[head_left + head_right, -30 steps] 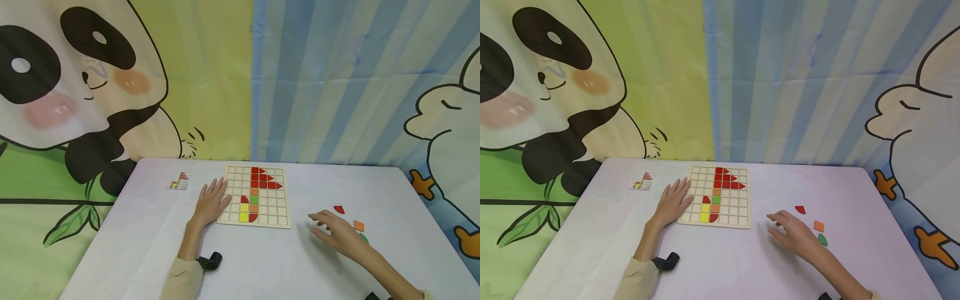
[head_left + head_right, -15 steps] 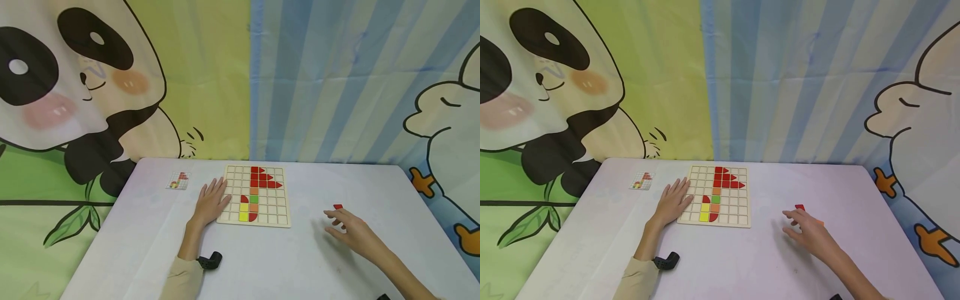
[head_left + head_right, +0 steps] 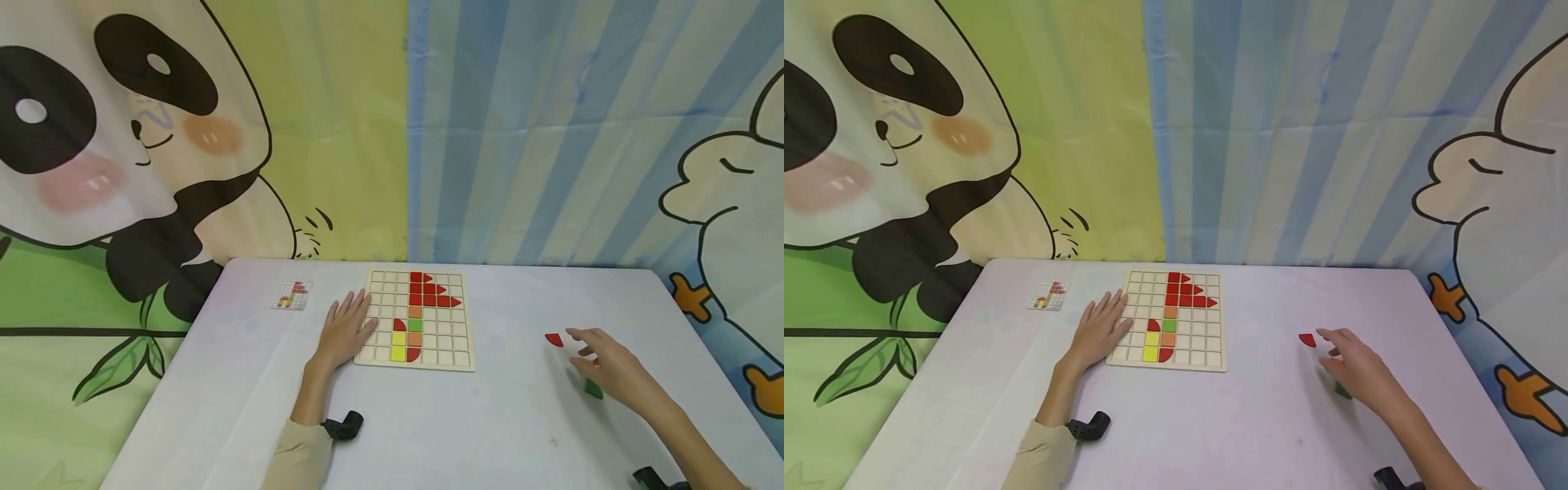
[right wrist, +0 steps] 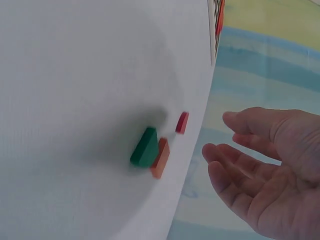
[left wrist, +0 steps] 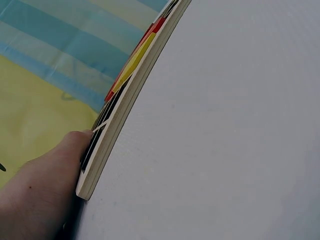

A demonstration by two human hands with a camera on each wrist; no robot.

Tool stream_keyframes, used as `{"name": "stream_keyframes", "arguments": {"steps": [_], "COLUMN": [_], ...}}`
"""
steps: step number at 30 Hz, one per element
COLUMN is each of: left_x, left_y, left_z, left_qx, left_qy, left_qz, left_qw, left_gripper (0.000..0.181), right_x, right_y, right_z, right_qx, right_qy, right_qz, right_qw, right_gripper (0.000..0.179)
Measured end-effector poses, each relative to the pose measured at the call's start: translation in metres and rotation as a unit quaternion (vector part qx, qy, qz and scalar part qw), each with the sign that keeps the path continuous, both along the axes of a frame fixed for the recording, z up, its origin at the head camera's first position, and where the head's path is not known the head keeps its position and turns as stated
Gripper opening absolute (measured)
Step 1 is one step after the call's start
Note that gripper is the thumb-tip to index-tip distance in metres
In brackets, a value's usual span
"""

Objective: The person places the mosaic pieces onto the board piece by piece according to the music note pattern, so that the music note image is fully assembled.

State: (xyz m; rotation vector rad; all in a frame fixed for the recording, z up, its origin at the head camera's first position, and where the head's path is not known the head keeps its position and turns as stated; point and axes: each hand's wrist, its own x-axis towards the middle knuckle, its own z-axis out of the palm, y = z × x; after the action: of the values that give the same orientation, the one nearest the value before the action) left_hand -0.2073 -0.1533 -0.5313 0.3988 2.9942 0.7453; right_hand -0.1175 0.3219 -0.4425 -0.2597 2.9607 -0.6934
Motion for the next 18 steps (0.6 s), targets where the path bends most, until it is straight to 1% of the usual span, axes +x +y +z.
{"name": "stream_keyframes", "arguments": {"steps": [3,7,13,18], "left_x": [0.001,0.0,0.0,0.0], "left_y": [0.0,0.0,0.0,0.0], "left_z": [0.001,0.002,0.002,0.001], "left_qx": [0.001,-0.003,-0.003,-0.001], "left_qy": [0.0,-0.001,-0.002,-0.002], "left_qz": [0.0,0.0,0.0,-0.002], "left_qw": [1.0,1.0,1.0,1.0], "left_gripper": [0.069,0.068,0.068,0.068], "right_x": [0.0,0.0,-0.001,0.0], "right_y": [0.01,0.023,0.036,0.039], "right_z": [-0.001,-0.004,-0.012,-0.019], "right_qx": [0.006,0.015,0.031,0.032], "right_qy": [-0.019,-0.031,-0.036,-0.032], "right_qz": [-0.01,-0.02,-0.021,-0.02], "right_qw": [0.9997,0.9992,0.9987,0.9988], "right_gripper": [0.056,0.054,0.046,0.04]}}
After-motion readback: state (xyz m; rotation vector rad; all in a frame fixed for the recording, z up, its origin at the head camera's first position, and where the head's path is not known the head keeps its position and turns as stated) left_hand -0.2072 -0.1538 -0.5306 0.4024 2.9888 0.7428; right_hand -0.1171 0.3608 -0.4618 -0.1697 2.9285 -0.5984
